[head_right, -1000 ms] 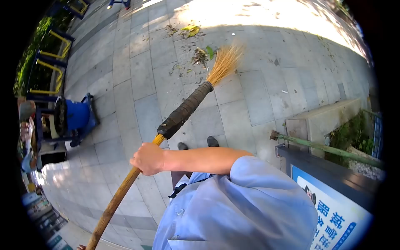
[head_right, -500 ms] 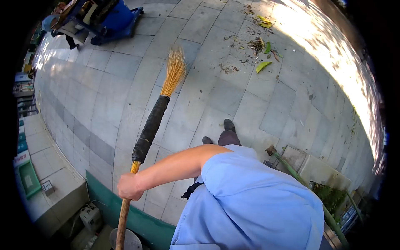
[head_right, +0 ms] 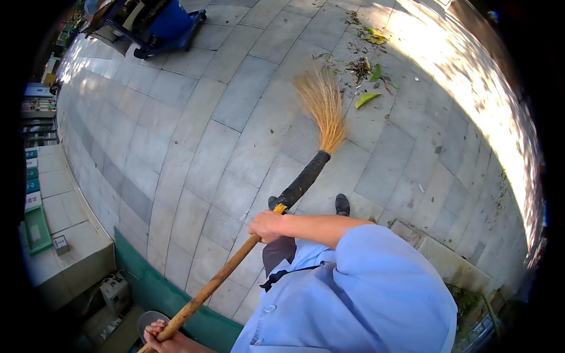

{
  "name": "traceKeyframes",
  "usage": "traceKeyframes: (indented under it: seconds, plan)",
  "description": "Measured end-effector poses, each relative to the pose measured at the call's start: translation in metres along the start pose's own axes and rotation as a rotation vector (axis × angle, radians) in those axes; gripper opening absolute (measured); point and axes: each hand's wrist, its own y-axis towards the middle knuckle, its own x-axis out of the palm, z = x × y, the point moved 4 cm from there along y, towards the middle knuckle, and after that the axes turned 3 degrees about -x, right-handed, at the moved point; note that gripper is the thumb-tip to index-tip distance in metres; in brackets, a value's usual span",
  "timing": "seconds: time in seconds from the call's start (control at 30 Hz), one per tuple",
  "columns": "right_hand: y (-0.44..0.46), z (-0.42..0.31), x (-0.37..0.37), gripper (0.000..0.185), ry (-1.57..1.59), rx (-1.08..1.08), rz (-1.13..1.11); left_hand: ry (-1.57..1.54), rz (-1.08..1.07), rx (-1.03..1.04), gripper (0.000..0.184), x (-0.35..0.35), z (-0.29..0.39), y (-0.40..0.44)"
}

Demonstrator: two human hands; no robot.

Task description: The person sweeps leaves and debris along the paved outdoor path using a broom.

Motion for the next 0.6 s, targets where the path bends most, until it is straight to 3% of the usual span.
traceKeyframes:
  seconds: [0.03,0.07,0.13,0.23,0.37,0.53,0.6]
  plan:
    - [-0.025,0.012,-0.014,0.015,-0.007,0.051,-0.024,-0.122,-0.17,-0.059,0.027,-0.003,-0.019,0.0]
    - [-0.051,0.022,-0.026,0.016,-0.013,0.101,-0.048,-0.14,-0.139,-0.052,0.027,0.04,-0.016,-0.019]
    - [-0.102,0.052,-0.033,0.013,0.041,0.204,0.046,-0.165,-0.302,-0.084,0.026,0.086,-0.031,-0.041]
    - [-0.181,0.097,-0.046,0.013,-0.027,0.298,0.111,-0.199,-0.212,-0.136,0.022,0.157,-0.045,-0.09]
    - [-0.27,0.136,-0.081,0.014,-0.125,0.371,0.26,-0.262,-0.399,-0.237,0.022,0.22,-0.059,-0.138]
    - [-0.279,0.082,-0.142,0.012,-0.198,0.317,0.27,-0.344,-0.322,-0.171,0.024,0.203,-0.014,-0.122]
    - [-0.25,0.045,-0.157,0.012,-0.199,0.28,0.215,-0.435,-0.403,-0.021,0.024,0.164,0.013,-0.095]
